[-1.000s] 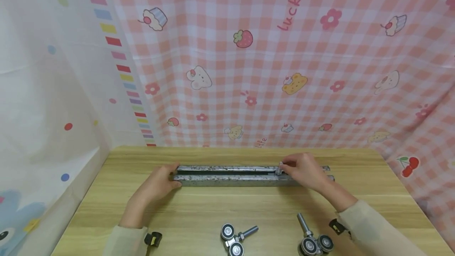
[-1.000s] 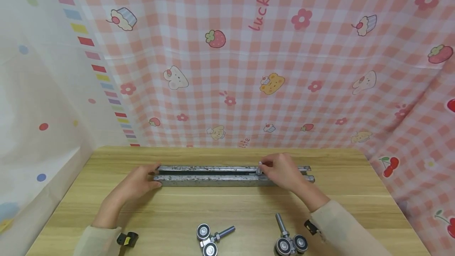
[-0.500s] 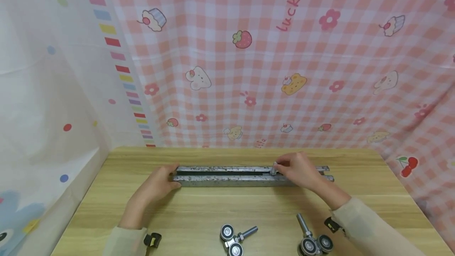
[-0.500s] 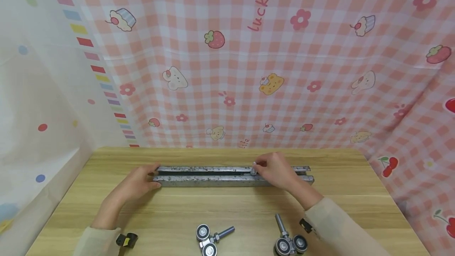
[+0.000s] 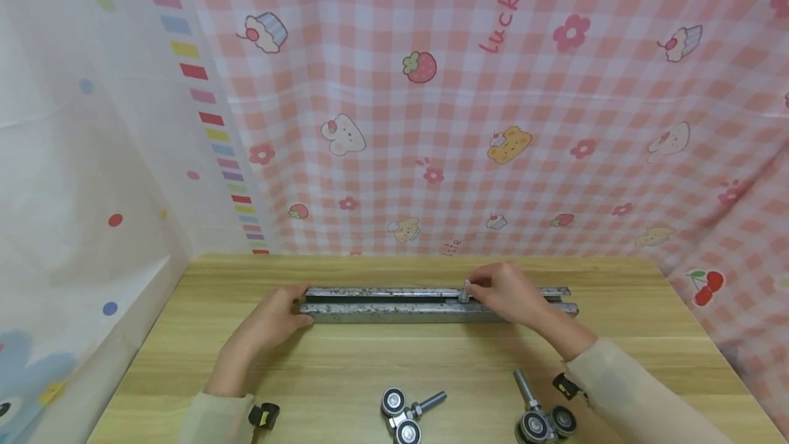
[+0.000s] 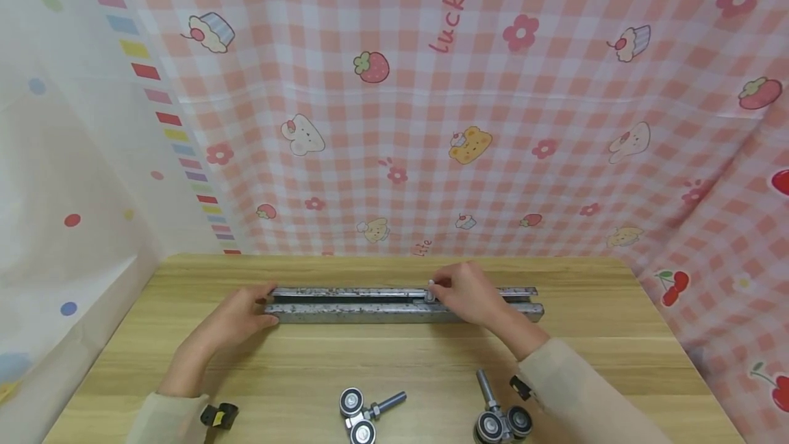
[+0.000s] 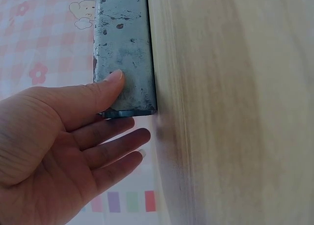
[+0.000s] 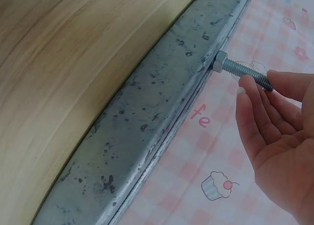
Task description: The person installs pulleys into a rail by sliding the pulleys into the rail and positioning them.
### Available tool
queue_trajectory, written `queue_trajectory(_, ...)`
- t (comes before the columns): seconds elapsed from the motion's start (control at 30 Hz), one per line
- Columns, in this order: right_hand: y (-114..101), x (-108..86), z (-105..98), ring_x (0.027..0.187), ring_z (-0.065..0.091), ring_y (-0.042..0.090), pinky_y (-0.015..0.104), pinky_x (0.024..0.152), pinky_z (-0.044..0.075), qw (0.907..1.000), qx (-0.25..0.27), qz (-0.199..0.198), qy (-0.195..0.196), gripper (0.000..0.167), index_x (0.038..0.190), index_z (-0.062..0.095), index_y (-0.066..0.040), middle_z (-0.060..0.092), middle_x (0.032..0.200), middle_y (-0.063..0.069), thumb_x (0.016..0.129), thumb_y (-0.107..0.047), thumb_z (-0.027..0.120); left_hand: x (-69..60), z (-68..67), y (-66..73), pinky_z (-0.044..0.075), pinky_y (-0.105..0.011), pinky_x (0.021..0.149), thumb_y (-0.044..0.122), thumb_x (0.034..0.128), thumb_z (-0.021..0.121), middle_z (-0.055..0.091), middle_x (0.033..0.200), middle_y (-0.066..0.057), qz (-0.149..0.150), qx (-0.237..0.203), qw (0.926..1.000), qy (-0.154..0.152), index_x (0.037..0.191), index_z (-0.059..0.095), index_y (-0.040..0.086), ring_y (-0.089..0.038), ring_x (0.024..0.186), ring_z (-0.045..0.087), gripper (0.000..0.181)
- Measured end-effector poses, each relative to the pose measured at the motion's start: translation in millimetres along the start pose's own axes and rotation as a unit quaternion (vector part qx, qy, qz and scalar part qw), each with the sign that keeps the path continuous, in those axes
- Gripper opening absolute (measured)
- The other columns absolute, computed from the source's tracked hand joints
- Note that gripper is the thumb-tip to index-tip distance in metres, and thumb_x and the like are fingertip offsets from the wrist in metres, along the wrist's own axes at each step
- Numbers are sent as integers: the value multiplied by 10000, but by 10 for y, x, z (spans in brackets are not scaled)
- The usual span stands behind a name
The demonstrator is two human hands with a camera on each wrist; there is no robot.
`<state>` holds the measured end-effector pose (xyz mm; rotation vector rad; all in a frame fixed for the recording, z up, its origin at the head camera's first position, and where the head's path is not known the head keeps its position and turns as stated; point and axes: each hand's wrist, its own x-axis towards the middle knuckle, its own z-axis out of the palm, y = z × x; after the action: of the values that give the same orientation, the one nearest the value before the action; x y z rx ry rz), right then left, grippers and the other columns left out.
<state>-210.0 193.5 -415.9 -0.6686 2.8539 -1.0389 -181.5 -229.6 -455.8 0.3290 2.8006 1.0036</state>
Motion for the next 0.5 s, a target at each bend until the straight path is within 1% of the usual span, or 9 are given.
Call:
queue_trajectory(0.2, -41, 31, 18, 631, 624, 84, 265, 550, 536, 10000, 20, -13, -46, 156, 1066, 802, 17, 775, 880, 69, 981, -82, 717, -4, -6, 3, 508, -579, 1059, 34, 957, 751, 623, 1363, -303, -71, -4, 10000, -64, 1492, 489, -107, -445, 1295, 584, 612)
queue_trajectory(0.33, -64, 47, 39, 643, 628, 70, 259, 562, 540, 10000, -2, -2, -51, 145, 1060, 810, -9, 777, 890, 57, 982, -92, 721, -1, -1, -3, 514, -575, 1053, 31, 955, 751, 635, 1349, -292, -41, -20, 10000, -42, 1485, 500, -103, -430, 1273, 603, 602)
queue_trajectory(0.5, -85, 60, 55, 660, 647, 95, 274, 573, 546, 9999, 10, -25, -109, 157, 1077, 806, -7, 777, 907, 55, 994, -102, 712, 4, 4, -7, 510, -577, 1057, 32, 957, 749, 634, 1352, -292, -42, -8, 10000, -26, 1485, 502, -100, -434, 1279, 598, 598)
